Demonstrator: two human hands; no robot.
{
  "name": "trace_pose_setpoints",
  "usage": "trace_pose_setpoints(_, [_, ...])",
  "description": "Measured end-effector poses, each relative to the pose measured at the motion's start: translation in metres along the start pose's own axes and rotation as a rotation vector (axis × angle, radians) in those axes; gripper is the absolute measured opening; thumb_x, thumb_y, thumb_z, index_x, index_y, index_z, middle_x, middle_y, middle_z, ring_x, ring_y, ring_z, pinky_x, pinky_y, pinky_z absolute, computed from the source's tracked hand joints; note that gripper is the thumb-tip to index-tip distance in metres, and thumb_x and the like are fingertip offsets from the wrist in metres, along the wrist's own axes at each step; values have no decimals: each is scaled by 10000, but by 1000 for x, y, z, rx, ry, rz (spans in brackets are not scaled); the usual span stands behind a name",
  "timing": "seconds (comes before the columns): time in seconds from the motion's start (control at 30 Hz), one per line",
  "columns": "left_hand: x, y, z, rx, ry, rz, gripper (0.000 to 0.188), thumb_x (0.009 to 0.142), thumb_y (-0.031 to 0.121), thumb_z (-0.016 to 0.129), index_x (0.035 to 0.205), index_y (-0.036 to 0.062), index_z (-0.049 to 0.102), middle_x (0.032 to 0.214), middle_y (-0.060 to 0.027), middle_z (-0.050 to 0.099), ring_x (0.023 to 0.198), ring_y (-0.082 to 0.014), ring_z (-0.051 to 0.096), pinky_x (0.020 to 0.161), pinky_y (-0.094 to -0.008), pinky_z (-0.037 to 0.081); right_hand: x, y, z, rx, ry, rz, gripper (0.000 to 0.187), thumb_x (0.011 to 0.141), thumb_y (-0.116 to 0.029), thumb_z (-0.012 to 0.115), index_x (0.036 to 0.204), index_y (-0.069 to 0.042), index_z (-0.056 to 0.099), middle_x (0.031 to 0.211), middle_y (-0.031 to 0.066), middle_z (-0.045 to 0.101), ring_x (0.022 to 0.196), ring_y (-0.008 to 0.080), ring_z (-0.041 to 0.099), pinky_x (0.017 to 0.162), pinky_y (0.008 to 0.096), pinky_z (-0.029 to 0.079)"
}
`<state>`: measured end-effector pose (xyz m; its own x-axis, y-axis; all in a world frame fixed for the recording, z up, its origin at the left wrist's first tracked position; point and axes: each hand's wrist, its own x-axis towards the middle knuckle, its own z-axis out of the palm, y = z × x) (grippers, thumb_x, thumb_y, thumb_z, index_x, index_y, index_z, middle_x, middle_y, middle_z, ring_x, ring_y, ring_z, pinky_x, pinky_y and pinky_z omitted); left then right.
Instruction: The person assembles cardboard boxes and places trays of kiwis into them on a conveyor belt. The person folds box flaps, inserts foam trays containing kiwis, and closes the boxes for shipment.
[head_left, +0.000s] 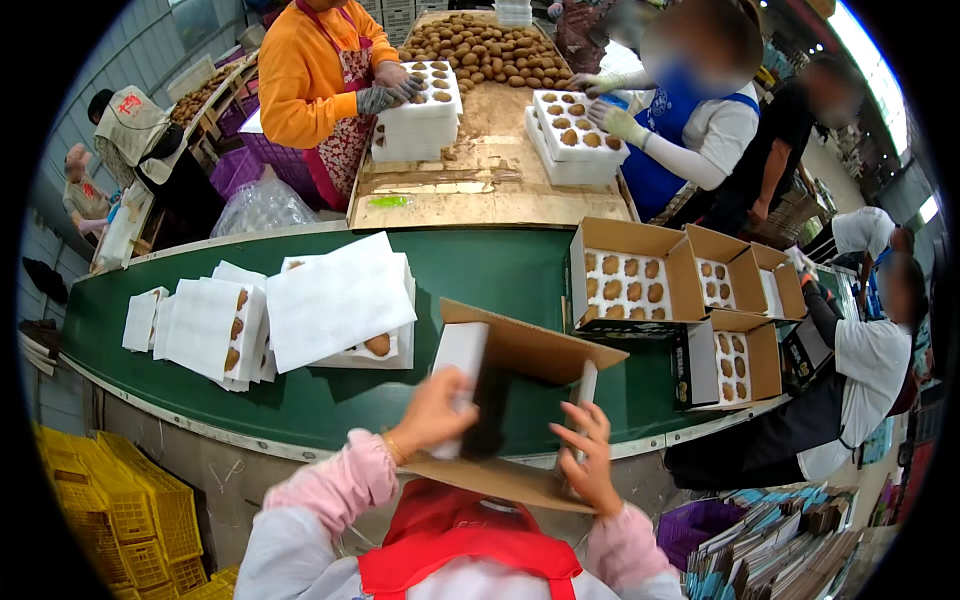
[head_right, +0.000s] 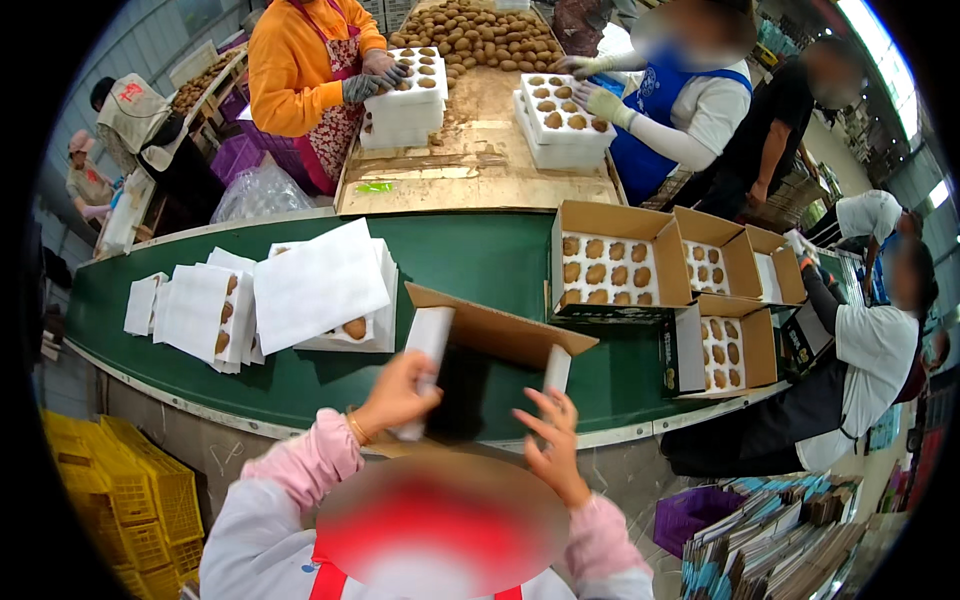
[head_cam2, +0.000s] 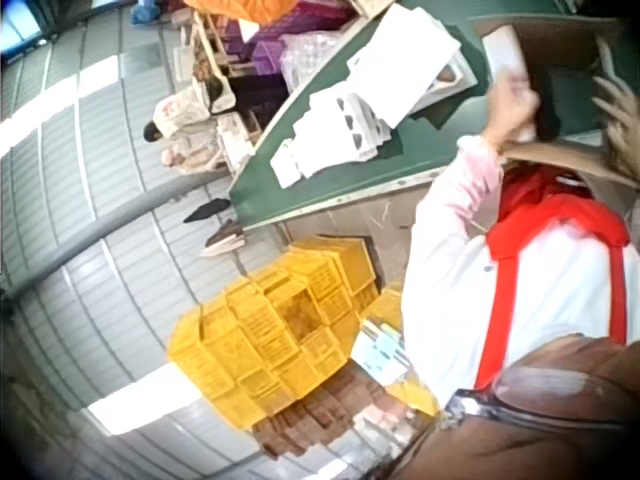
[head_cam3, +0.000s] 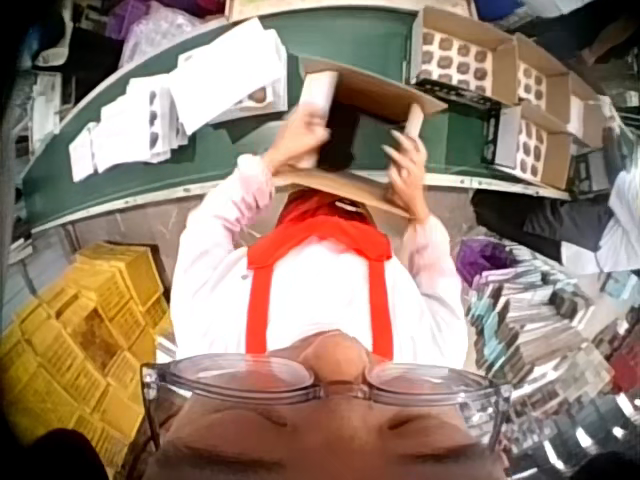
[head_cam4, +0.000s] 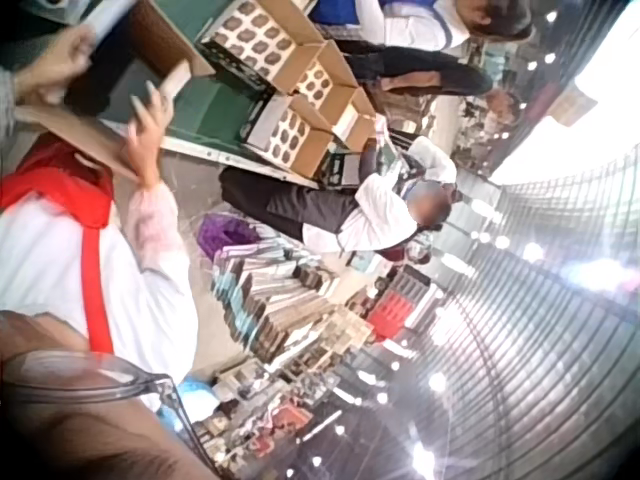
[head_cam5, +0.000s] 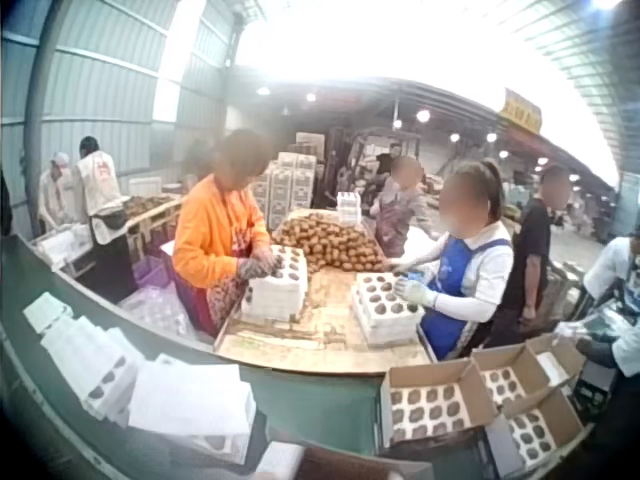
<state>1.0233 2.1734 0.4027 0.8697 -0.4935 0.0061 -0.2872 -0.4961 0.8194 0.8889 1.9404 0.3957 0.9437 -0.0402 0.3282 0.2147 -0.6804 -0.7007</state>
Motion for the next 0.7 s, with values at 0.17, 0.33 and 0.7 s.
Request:
trace_pose_setpoints(0.17, [-21,-80,58,532,-1371,906,727,697,410,650,1238,-12,406,1265,-294,377,1197,-433,322,972,-456,315,27,85,43,225,-601,40,341,787,-182,598,1107,-66,581,1144,154,559,1070,294,513,926,360,384])
trace_pose_setpoints(0.33, [60,-47,22,525,-219,175,886,550,483,741,1201,-27,422,1215,-222,431,1135,-375,381,955,-426,292,139,39,-21,-332,83,-392,477,673,-191,689,1117,-99,543,1141,86,509,1058,279,461,866,408,402])
trace_pose_setpoints(0.7, [-19,-53,47,233,304,-405,511,861,343,463,1307,120,353,972,-219,587,835,-418,549,706,-451,443,18,106,-25,-30,-374,6,424,720,-152,662,1114,-40,552,1172,139,520,1091,304,490,863,349,420])
